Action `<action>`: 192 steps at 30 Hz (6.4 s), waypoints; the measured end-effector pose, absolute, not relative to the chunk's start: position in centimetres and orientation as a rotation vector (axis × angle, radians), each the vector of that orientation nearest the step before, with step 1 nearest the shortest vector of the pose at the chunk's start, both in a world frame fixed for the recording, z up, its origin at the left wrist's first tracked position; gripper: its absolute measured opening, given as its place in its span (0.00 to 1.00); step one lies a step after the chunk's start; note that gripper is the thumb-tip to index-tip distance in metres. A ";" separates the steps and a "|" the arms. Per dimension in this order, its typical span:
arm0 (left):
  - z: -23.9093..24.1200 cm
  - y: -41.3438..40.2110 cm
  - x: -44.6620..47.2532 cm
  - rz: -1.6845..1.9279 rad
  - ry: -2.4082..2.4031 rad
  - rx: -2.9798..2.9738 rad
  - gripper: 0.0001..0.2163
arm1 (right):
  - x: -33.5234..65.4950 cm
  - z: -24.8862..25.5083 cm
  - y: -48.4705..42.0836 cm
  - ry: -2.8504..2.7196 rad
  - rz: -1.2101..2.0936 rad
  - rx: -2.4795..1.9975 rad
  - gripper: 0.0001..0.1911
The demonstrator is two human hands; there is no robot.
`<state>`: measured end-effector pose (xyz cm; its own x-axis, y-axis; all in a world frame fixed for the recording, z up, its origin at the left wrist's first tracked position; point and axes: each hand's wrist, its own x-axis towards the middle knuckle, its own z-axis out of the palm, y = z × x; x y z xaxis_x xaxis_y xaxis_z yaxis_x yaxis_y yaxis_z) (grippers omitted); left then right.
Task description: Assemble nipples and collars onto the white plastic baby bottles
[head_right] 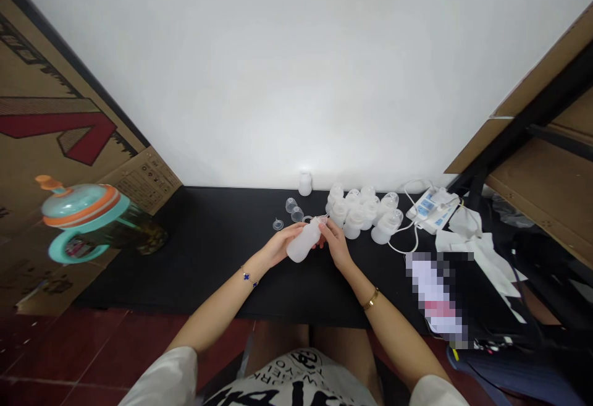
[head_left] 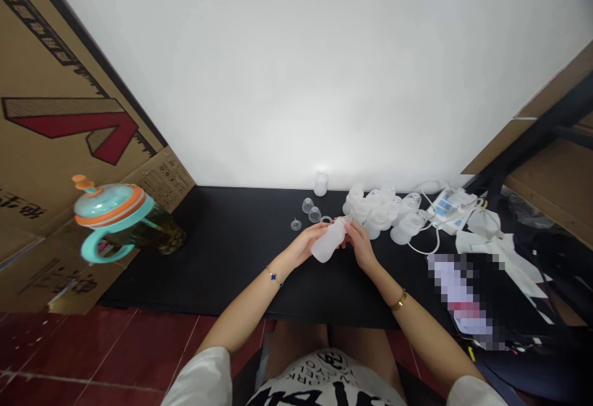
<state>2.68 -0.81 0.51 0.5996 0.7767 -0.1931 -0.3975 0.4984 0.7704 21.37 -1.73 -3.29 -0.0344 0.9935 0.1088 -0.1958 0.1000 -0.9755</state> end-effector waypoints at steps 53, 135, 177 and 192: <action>0.3 -0.9 2.5 0.784 0.611 0.781 0.22 | 21.1 -3.0 -1.6 -1.012 1.367 -0.939 0.25; 0.2 -0.8 2.5 0.834 0.575 0.759 0.21 | 21.1 -1.6 -2.2 -0.991 1.437 -0.917 0.19; 0.2 -0.9 2.5 0.815 0.613 0.796 0.22 | 21.1 -2.0 -2.0 -1.009 1.440 -0.917 0.18; -0.1 -0.7 2.4 0.755 0.502 0.664 0.19 | 21.2 -1.8 -2.1 -1.058 1.550 -0.853 0.20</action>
